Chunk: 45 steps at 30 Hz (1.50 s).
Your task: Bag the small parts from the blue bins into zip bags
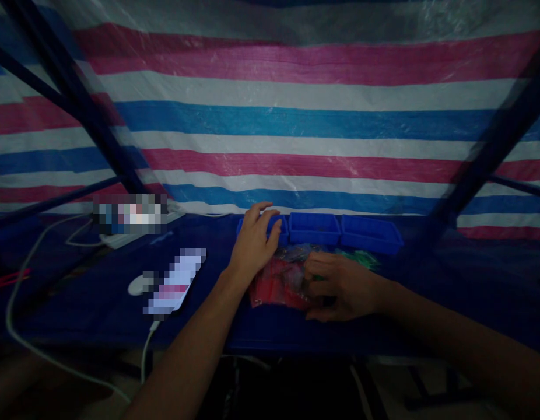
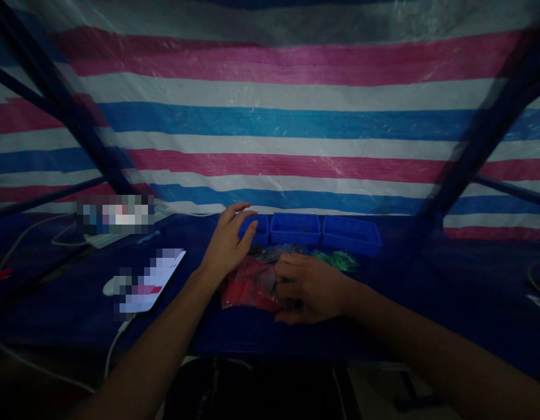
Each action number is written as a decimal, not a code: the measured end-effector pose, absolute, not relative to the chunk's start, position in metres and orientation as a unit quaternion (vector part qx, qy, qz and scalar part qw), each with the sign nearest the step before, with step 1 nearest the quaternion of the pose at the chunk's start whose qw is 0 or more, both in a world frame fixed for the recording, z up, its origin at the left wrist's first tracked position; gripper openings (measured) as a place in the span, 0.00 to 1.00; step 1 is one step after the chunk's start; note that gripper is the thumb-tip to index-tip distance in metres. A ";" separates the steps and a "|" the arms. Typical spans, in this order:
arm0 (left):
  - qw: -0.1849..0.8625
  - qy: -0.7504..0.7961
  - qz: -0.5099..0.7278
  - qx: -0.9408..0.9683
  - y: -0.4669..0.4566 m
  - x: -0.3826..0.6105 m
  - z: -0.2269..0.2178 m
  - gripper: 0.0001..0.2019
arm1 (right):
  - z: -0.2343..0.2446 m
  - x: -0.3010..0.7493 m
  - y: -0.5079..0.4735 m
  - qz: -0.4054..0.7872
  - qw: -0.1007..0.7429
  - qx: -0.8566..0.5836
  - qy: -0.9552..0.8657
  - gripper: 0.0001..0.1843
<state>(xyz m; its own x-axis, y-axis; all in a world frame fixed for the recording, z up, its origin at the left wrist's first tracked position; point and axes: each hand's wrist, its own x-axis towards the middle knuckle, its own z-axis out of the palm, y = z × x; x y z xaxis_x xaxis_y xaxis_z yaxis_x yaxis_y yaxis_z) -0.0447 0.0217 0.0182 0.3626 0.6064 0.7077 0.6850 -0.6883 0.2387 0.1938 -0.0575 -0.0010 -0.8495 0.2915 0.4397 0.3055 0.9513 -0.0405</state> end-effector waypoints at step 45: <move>-0.316 -0.305 -0.476 -0.762 0.015 -0.025 0.018 0.12 | -0.006 0.217 -0.025 0.145 0.482 -0.500 -0.705 0.20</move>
<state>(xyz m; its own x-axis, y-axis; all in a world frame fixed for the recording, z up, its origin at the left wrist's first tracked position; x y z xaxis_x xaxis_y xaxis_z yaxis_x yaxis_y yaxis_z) -0.0246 0.0147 0.0177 0.3607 0.7651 0.5333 0.1630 -0.6147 0.7717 0.2170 -0.0252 -0.0064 -0.0354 0.8447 0.5340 0.5642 0.4580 -0.6870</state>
